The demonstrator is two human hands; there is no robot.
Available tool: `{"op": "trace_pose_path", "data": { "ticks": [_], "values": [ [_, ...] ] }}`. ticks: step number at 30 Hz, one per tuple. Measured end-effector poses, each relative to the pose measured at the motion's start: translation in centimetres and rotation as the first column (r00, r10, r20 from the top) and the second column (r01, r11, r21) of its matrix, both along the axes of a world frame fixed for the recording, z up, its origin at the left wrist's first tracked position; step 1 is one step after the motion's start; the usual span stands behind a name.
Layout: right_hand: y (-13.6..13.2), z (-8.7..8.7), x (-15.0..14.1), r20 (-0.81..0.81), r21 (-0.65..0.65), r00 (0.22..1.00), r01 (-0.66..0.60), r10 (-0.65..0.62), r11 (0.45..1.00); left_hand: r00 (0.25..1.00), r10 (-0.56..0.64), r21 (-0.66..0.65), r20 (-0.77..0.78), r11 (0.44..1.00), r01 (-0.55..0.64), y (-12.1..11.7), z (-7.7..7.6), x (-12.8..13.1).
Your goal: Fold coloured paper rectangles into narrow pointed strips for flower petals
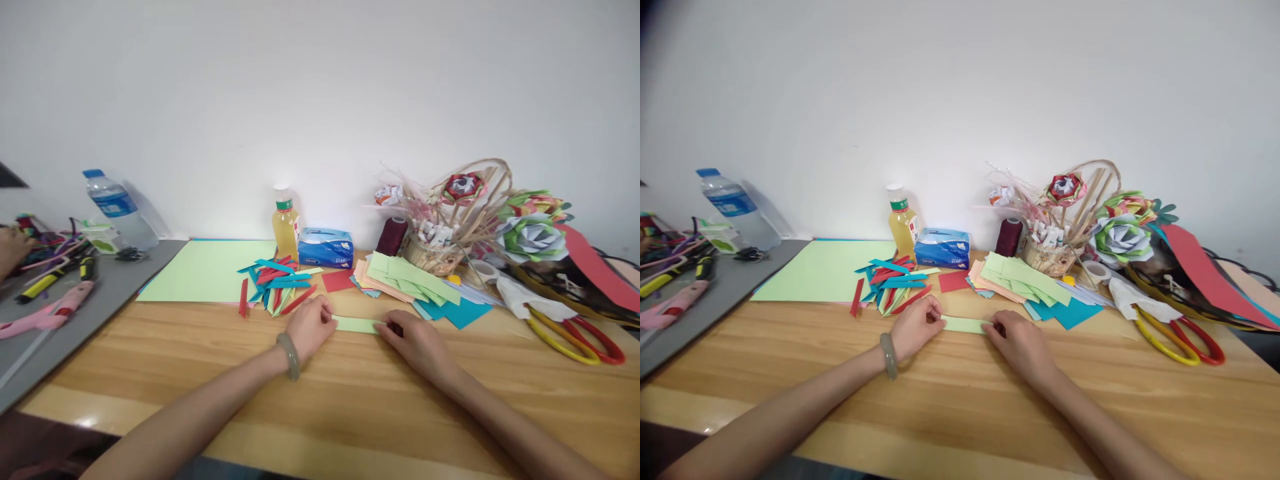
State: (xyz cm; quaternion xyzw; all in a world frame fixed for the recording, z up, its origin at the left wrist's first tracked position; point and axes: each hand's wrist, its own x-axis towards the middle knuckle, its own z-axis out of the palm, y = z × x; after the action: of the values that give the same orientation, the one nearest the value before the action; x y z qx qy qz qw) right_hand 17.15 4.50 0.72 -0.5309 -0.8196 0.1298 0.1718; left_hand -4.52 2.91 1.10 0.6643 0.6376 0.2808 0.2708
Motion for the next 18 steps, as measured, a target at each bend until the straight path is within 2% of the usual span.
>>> {"op": "trace_pose_path", "data": {
  "ticks": [7, 14, 18],
  "values": [
    [-0.45, -0.30, -0.62, 0.156, 0.098, 0.981, 0.104, -0.118, 0.990, 0.995, -0.011, 0.012, -0.095, 1.000, 0.012, -0.05, 0.03, 0.28],
    [-0.51, -0.54, -0.38, 0.216, 0.113, 0.969, 0.100, -0.123, 0.988, 0.983, -0.091, 0.081, -0.162, 0.991, 0.105, -0.42, -0.29, 0.24],
    [-0.51, -0.26, -0.58, 0.279, 0.098, 0.951, 0.109, -0.133, 0.989, 0.977, -0.096, 0.088, -0.188, 0.990, 0.114, -0.45, -0.30, 0.30]
  ]
}}
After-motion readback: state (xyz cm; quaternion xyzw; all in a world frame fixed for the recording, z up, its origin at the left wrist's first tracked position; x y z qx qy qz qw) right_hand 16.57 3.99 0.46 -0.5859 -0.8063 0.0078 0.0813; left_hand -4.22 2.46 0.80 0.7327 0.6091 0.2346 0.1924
